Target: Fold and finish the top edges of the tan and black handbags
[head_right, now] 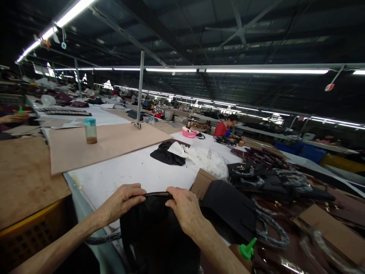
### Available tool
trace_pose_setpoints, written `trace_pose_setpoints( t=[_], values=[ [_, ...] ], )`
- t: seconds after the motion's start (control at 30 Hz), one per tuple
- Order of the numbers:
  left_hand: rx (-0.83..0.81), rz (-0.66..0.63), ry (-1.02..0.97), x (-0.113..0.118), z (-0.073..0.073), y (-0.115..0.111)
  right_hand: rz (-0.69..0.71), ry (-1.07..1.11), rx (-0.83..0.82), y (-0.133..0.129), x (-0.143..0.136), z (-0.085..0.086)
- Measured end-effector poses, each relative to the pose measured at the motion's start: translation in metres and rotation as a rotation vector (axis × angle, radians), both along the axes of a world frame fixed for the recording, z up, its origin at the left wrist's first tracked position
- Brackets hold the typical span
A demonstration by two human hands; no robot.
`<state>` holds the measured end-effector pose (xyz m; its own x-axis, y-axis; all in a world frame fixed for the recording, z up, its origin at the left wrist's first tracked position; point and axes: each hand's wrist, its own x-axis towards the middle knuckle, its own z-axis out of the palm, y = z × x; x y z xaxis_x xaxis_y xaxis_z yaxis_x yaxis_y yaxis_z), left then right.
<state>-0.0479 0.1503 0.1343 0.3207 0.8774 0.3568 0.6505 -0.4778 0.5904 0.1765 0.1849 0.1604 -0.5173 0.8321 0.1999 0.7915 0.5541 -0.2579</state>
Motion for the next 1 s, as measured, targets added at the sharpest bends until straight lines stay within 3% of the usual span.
trace_pose_setpoints(
  t=[0.13,0.3,0.67,0.87,1.0],
  values=[
    [-0.078,-0.068,-0.037,-0.009,0.006,0.000,0.167,-0.091,0.048,0.002,0.003,0.005],
    [-0.153,-0.080,-0.103,-0.013,0.010,-0.005,0.230,-0.205,0.150,0.004,0.002,0.006],
    [-0.074,-0.098,-0.035,-0.011,0.001,-0.009,0.180,-0.260,0.285,0.009,0.004,-0.006],
    [0.026,-0.043,0.099,-0.013,-0.005,-0.010,0.152,-0.258,0.327,0.009,0.002,-0.010],
    [0.093,0.071,0.263,-0.010,-0.008,-0.014,0.130,-0.261,0.341,0.010,0.000,-0.012]
  ],
)
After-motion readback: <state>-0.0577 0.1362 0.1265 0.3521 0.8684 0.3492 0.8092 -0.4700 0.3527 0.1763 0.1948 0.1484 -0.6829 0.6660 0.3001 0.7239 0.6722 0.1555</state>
